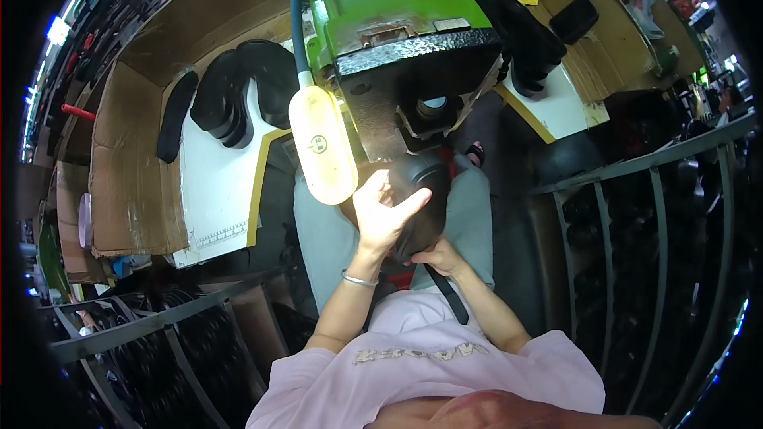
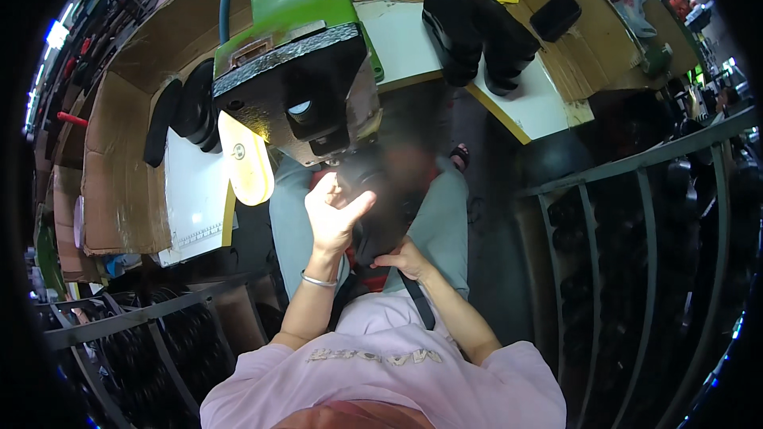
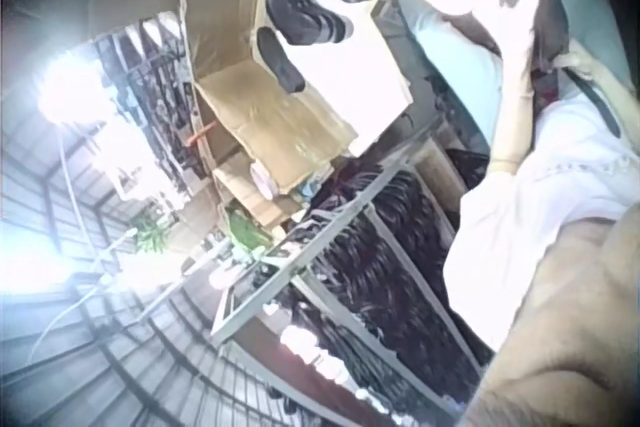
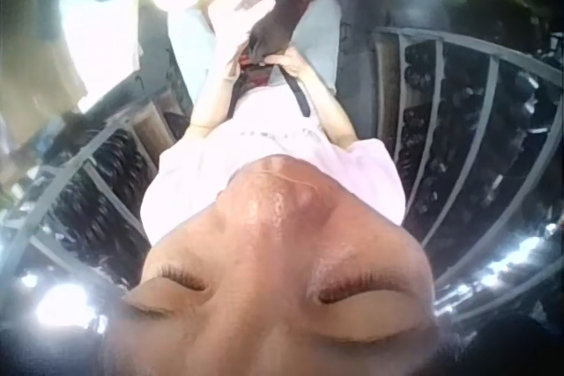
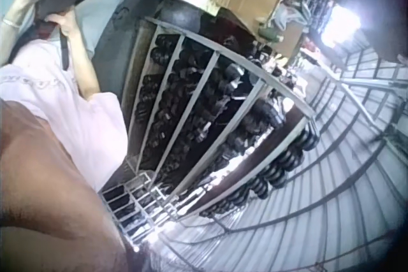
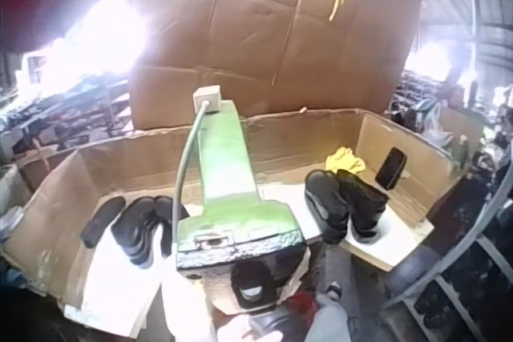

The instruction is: The person repeatedly picks up black shoe parts from a white surface and presses them against a green grinding machine. The person holds each part with both hands, rotates it to grind different edges, and then places it back on the surface. This cycle is performed multiple times on several shoe parts.

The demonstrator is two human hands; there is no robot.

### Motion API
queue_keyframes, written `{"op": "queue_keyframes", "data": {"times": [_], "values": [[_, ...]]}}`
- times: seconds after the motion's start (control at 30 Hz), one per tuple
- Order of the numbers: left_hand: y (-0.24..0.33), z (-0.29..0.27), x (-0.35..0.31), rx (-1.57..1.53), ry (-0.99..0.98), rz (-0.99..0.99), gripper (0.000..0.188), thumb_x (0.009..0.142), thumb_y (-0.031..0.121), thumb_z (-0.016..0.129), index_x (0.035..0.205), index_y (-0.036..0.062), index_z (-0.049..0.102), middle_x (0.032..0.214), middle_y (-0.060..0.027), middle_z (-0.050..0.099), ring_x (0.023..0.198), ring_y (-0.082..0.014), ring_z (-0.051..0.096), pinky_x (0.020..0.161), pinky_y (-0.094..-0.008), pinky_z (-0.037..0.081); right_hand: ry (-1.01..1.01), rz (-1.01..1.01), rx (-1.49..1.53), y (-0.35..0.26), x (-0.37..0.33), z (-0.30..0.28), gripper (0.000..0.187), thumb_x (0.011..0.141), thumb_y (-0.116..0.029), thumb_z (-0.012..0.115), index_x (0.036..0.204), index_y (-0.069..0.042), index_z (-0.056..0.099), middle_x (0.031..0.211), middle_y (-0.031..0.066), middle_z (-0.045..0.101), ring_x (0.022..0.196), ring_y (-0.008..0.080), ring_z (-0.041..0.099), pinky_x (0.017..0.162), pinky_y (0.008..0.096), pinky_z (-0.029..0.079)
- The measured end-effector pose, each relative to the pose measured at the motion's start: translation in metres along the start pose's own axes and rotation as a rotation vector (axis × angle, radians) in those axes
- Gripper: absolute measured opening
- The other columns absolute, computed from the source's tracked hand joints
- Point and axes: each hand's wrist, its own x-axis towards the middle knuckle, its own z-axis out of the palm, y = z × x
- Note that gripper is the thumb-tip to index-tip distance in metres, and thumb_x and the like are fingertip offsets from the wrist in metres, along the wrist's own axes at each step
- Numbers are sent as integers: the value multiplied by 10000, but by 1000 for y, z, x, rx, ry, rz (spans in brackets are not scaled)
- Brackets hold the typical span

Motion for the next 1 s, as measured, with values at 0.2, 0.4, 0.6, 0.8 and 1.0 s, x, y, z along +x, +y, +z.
{"op": "queue_keyframes", "data": {"times": [0.2,0.4,0.6,0.8,1.0], "values": [[-14,0,-11,-155,90,13,345,743,-93,751,1041,-38,587,967,-91,656,865,-144,630,811,-279,523,213,-186,305,-20,-25,-33,362,830,-60,688,1163,0,556,965,116,656,774,207,661,507,312,548],[-6,3,-11,-149,84,16,424,732,-110,746,1106,-48,554,1026,-109,644,925,-172,634,856,-302,531,443,-523,148,-117,-9,-27,416,887,-131,656,1249,-67,461,1057,67,611,713,110,623,366,175,419],[-2,-2,-12,-13,166,131,469,706,-58,772,1129,-42,571,1033,-103,652,892,-161,637,827,-286,522,399,-499,-40,-185,23,-17,350,857,-78,623,1179,-27,496,930,67,614,616,81,578,356,156,369],[6,-47,-21,52,198,98,531,679,-65,786,1156,-56,553,1047,-110,650,938,-181,635,871,-307,507,297,-472,-1,-178,40,-1,375,799,5,676,1127,-43,499,931,66,615,627,76,571,381,173,390],[15,-71,-30,-99,161,-26,530,667,-33,823,1129,-38,565,1112,-103,632,1030,-176,610,934,-313,472,303,-494,9,-159,37,3,428,781,46,714,1125,-81,492,973,69,607,645,75,562,396,172,407]]}}
